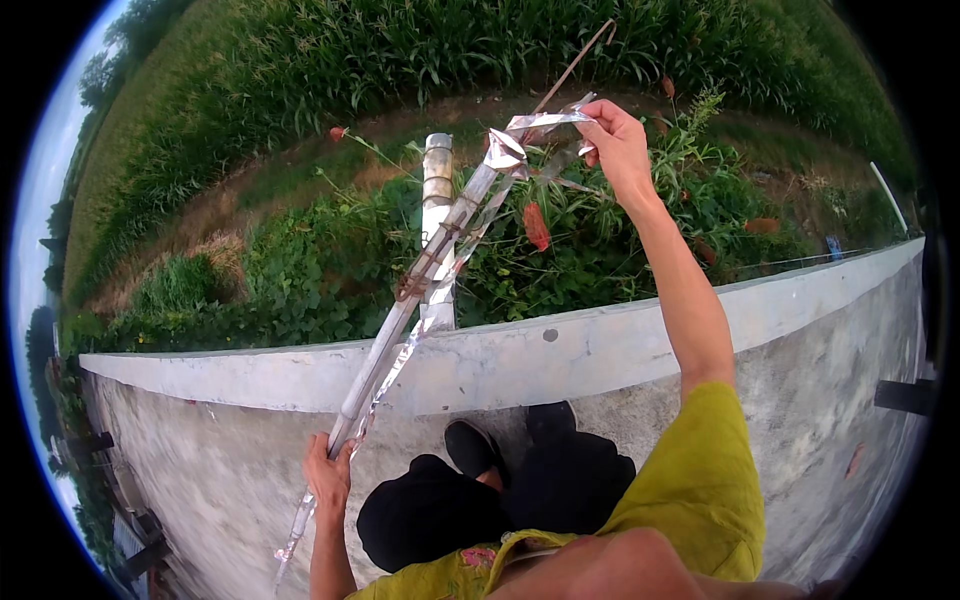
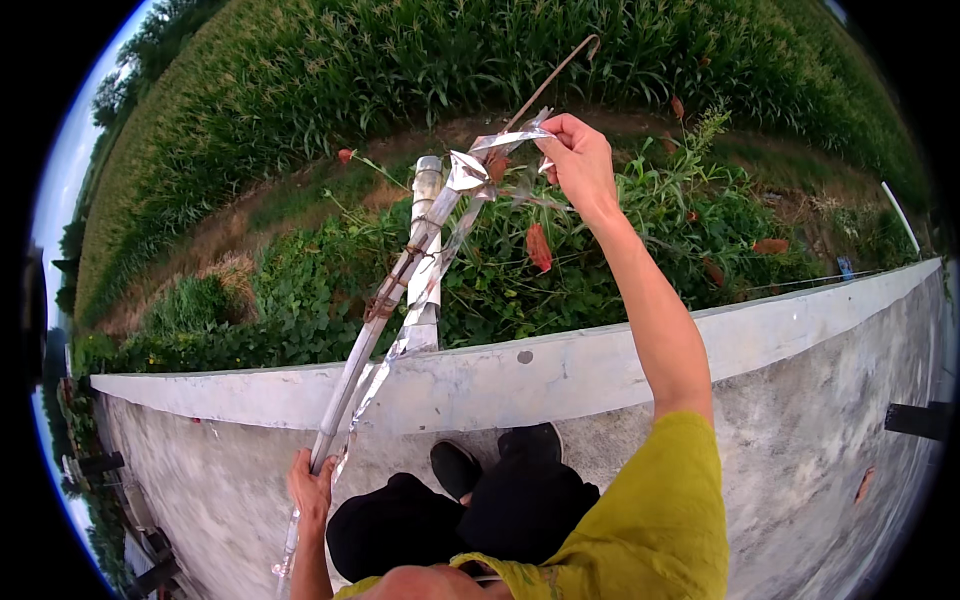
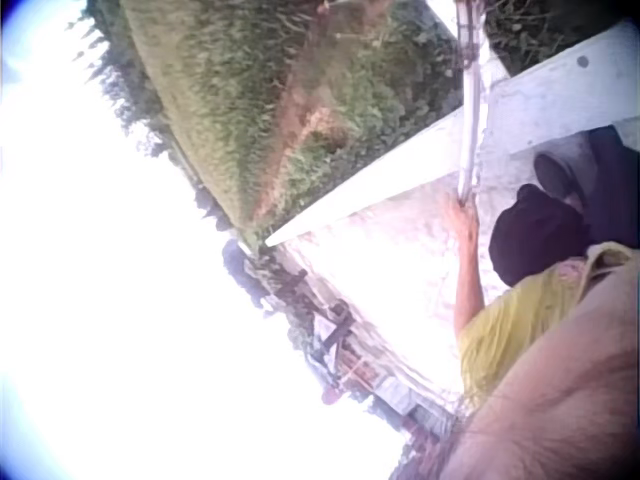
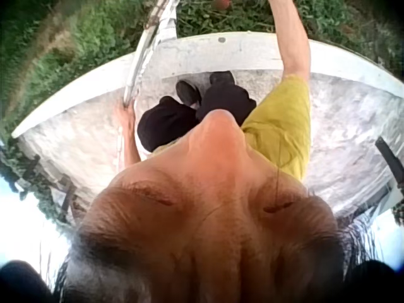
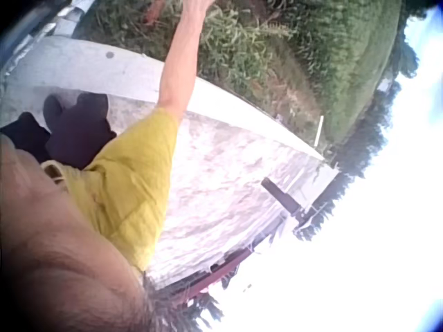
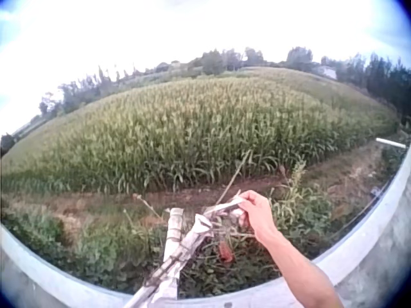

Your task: The person repairs a rooftop antenna structure by applying tape and securing wires to a metal pole.

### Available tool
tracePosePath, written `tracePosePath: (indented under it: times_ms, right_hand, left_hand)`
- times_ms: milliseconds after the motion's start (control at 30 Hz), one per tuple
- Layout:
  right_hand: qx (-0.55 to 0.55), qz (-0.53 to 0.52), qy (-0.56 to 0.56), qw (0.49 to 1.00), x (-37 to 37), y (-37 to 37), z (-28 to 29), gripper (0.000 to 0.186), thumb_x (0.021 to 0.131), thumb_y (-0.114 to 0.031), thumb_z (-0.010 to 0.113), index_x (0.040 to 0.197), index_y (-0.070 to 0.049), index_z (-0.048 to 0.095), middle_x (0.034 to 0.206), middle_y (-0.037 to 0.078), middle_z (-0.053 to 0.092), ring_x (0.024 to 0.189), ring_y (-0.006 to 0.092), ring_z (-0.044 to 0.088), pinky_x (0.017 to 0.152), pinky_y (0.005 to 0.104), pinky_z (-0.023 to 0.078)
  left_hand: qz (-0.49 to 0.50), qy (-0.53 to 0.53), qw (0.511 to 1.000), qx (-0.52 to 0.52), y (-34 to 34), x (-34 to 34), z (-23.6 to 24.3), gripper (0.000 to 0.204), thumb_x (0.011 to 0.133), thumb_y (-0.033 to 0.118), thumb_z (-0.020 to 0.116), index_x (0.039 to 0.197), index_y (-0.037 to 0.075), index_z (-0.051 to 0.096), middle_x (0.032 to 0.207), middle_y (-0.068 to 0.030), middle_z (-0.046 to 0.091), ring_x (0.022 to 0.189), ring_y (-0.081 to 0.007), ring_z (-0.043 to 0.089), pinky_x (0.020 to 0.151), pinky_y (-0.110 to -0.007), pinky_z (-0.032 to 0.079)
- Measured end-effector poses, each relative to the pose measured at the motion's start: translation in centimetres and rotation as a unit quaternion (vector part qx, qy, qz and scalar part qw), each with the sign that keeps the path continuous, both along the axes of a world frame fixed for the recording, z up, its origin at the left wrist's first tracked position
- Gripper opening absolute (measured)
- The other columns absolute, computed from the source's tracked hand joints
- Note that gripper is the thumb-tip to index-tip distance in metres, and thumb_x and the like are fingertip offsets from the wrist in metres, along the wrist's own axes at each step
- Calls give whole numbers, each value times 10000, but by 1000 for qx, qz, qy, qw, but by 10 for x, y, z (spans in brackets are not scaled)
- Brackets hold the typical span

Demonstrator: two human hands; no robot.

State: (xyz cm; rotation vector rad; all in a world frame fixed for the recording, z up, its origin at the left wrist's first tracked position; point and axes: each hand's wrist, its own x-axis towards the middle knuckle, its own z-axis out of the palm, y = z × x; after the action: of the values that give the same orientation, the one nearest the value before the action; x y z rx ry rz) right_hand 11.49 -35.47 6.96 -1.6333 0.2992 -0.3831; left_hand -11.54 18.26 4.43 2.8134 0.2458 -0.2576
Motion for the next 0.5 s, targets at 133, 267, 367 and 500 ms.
tracePosePath:
  times_ms: [133, 267, 367, 500]
  right_hand:
    - [235, 18, -32, 971, 5, -13, 5, 145, 993, -128, 462, 1016, -35, 570, 764, 77, 658, 641, 173, 660, 592, 286, 530]
    - [294, 16, -33, 955, 11, -4, 8, 183, 1012, -113, 387, 1138, -32, 493, 989, 165, 706, 885, 257, 713, 733, 333, 570]
    - [226, -33, -52, 972, 15, -13, 3, 182, 1020, -137, 402, 1155, -41, 478, 1115, 175, 684, 1016, 255, 681, 814, 361, 554]
    - [-133, -65, -9, 989, -2, -8, 4, 448, 856, -163, 679, 1242, -44, 485, 1078, 88, 634, 967, 182, 620, 817, 324, 517]
  left_hand:
    - [-25, -18, 998, 54, 2, -12, -8, 326, 781, 211, 791, 799, 9, 535, 814, -174, 526, 754, -420, 559, 640, -481, 424]
    - [-43, -40, 994, 93, 13, -28, -22, 308, 768, 182, 786, 779, 13, 529, 804, -167, 517, 741, -408, 556, 632, -470, 425]
    - [-44, -66, 995, 68, 19, -40, -32, 261, 746, 138, 779, 780, 13, 552, 798, -161, 511, 725, -385, 550, 621, -454, 423]
    - [21, -102, 994, 20, 20, -48, -38, 199, 719, 80, 765, 779, 12, 588, 784, -143, 508, 718, -351, 541, 629, -436, 419]
